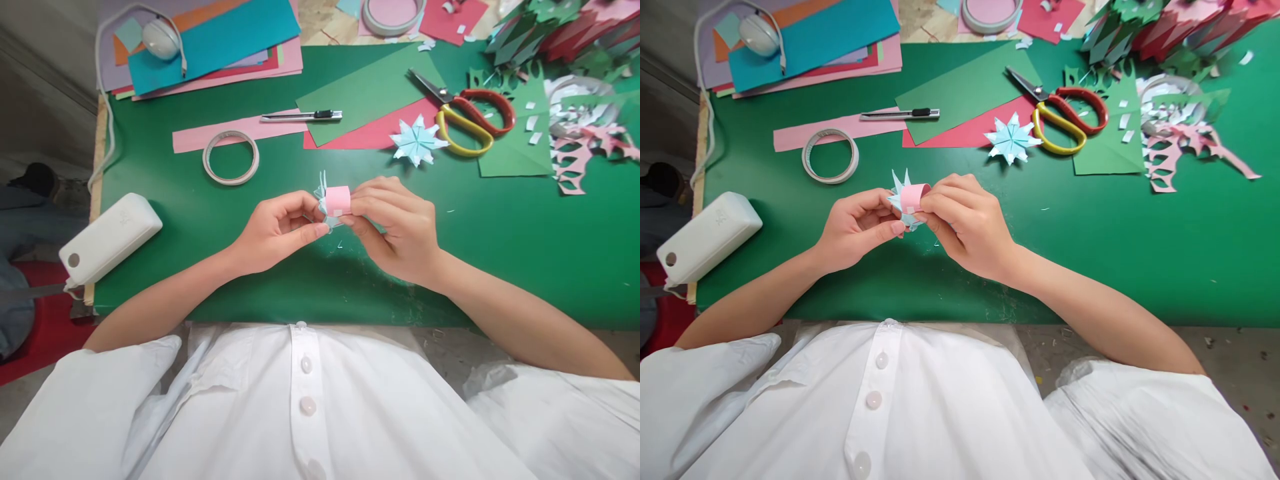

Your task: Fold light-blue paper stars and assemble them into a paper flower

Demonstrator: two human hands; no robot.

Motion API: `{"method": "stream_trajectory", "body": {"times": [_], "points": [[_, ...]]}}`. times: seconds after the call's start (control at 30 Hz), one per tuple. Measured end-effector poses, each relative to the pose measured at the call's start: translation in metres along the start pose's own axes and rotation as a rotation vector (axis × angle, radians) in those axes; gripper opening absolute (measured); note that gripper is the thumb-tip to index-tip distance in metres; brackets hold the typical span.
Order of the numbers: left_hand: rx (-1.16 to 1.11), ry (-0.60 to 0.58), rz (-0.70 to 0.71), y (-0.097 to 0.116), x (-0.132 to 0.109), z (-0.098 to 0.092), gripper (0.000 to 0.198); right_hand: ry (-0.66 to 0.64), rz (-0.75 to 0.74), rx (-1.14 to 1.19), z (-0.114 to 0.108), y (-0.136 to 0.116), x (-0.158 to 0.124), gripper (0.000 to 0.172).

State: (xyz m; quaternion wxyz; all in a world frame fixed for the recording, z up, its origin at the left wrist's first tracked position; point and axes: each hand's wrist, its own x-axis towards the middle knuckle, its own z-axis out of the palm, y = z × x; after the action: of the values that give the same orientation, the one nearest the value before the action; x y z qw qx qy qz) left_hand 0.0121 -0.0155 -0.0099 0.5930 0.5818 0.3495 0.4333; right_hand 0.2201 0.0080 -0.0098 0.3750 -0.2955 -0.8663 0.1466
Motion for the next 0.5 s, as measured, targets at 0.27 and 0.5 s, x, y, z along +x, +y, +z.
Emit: {"method": "stream_trajectory", "body": {"times": [0.27, 0.5], "points": [[-0.152, -0.006, -0.126, 0.0071, 0.0036, -0.0023, 0.029, -0.033, -0.047, -0.12, 0.0003, 0.0053, -0.0024, 0.03], [-0.172, 0.036, -0.199, 0.006, 0.0054, 0.0016, 0.035, -0.088, -0.095, -0.145, 0.0012, 0.0055, -0.0032, 0.034]]}}
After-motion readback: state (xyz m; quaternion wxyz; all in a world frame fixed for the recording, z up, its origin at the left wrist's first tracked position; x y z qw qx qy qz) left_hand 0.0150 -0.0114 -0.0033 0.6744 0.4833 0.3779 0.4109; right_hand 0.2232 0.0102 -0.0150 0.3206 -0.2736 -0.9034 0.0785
